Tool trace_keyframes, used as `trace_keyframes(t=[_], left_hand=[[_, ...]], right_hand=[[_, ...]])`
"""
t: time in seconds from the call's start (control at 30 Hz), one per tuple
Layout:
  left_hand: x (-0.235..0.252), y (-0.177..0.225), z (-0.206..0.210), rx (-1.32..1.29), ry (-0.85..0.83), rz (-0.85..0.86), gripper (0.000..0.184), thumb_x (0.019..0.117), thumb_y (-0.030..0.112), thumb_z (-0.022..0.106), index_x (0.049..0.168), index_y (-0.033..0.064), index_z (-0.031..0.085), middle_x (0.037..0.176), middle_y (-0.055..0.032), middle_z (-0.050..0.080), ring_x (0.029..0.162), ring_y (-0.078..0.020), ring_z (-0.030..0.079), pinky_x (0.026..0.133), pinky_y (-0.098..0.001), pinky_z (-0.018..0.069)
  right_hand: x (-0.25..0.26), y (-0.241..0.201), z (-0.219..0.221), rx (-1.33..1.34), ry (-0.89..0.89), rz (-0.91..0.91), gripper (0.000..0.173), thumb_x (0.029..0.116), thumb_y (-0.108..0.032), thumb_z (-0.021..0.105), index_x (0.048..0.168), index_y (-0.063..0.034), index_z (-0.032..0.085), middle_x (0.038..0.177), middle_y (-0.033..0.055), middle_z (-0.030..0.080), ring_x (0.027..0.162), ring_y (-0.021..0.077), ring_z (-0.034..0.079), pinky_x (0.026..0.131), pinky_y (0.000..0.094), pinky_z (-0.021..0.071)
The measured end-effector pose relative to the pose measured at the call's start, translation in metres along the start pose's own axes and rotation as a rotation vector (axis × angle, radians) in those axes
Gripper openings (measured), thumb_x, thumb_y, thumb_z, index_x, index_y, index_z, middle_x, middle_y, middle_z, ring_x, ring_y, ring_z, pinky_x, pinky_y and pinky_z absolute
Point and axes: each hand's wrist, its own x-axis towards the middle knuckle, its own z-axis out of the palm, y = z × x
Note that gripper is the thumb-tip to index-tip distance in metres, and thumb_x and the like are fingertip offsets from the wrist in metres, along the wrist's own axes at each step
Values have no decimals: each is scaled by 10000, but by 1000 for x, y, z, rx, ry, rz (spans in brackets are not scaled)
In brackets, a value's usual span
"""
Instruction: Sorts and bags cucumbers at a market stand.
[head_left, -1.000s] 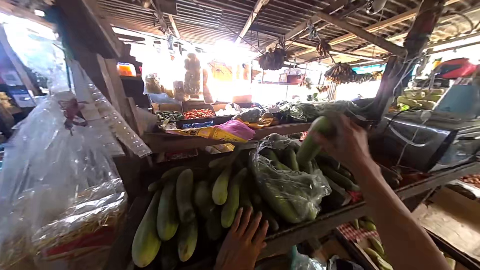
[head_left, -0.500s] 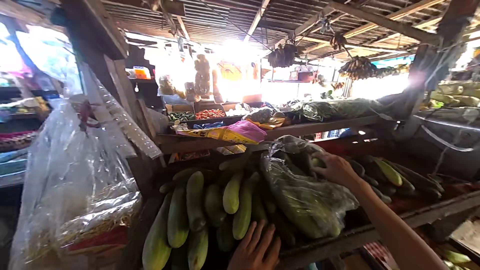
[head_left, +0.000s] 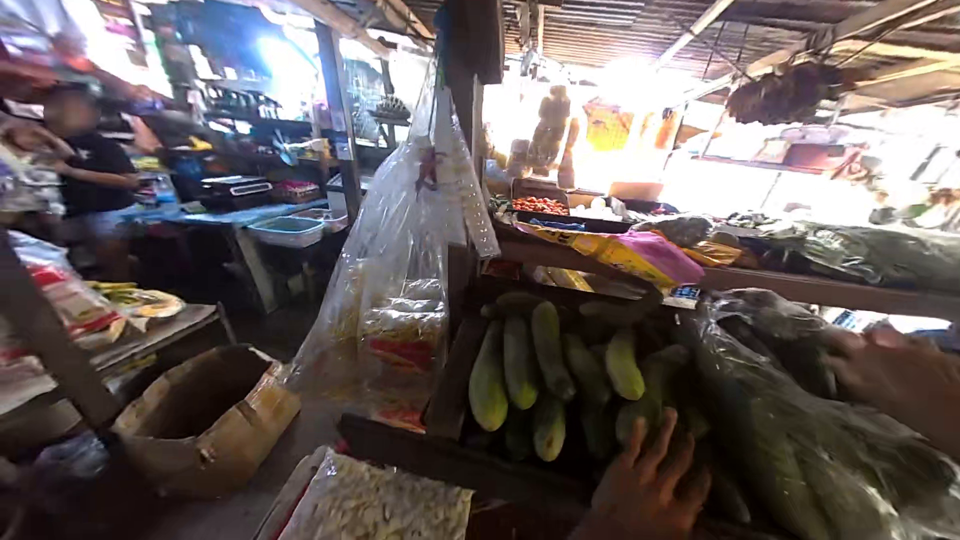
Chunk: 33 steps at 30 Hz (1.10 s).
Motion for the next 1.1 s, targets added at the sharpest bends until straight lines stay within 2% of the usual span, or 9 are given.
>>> trace_keyframes(t=[0.13, 0.2, 0.27, 0.37, 0.47, 0.6, 0.8, 0.93, 1.1], left_hand=[[-3, 2, 0, -39, 30, -37, 285, 884, 240, 743, 1167, 212, 763, 1279, -51, 714, 1295, -261, 610, 1092, -486, 471], [0, 11, -1, -194, -37, -185, 338, 856, 190, 746, 1186, 116, 756, 1203, -75, 740, 1166, -261, 682, 990, -464, 541], [-2, 10, -5, -380, -202, -338, 460, 915, 173, 725, 1352, 49, 659, 1407, -108, 639, 1400, -288, 514, 1207, -498, 332], [8, 4, -50, -386, -474, -306, 262, 991, 146, 610, 1196, 22, 717, 1217, -156, 713, 1190, -302, 658, 1023, -469, 508], [16, 3, -59, -371, -595, -289, 301, 1027, 186, 553, 1245, 27, 685, 1291, -153, 682, 1233, -303, 630, 1014, -478, 501], [4, 6, -14, -169, -213, -171, 532, 979, 311, 637, 1466, 109, 567, 1582, -77, 471, 1548, -267, 286, 1268, -448, 119], [6, 6, -28, -345, -2, -212, 423, 957, 217, 670, 1354, 71, 664, 1521, -137, 534, 1490, -374, 379, 1234, -545, 234], [-3, 2, -10, -237, 200, -184, 535, 864, 410, 690, 1252, 43, 712, 1391, -199, 629, 1395, -446, 478, 1169, -660, 269], [-3, -3, 5, -123, 399, -157, 466, 946, 562, 570, 1265, 242, 685, 1425, -165, 597, 1420, -423, 437, 1178, -658, 249]], right_hand=[[-39, -171, -5, 287, 404, -692, 321, 958, -195, 633, 1242, -70, 714, 1234, 204, 698, 1131, 411, 680, 877, 594, 576], [-65, -249, 2, 309, 210, -949, 417, 908, -330, 686, 1289, -161, 698, 1348, 170, 652, 1260, 401, 610, 981, 590, 528], [-71, -304, 7, 208, -59, -1062, 660, 838, -434, 790, 1437, -231, 600, 1539, 226, 484, 1426, 489, 418, 1123, 646, 366], [-49, -344, 20, -34, -334, -1097, 768, 896, -345, 773, 1561, -164, 436, 1566, 366, 345, 1413, 590, 362, 1140, 698, 291], [-55, -344, 38, -76, -171, -1130, 550, 912, -70, 693, 1443, -83, 549, 1497, 364, 448, 1329, 589, 481, 1077, 698, 383], [-73, -341, 71, 11, 403, -1087, 371, 850, 64, 698, 1186, -87, 738, 1258, 284, 678, 1080, 502, 694, 924, 606, 556], [-55, -333, 25, 546, 640, -709, 402, 860, -213, 734, 1151, 61, 691, 1031, 256, 723, 738, 381, 735, 570, 496, 592], [-25, -290, -25, 840, 482, -490, 466, 880, -194, 779, 1248, 45, 624, 1052, 227, 713, 866, 366, 721, 743, 567, 582], [-20, -189, -58, 1072, 571, -435, 364, 942, -226, 701, 1245, -52, 601, 975, 60, 719, 802, 115, 701, 702, 348, 608]])
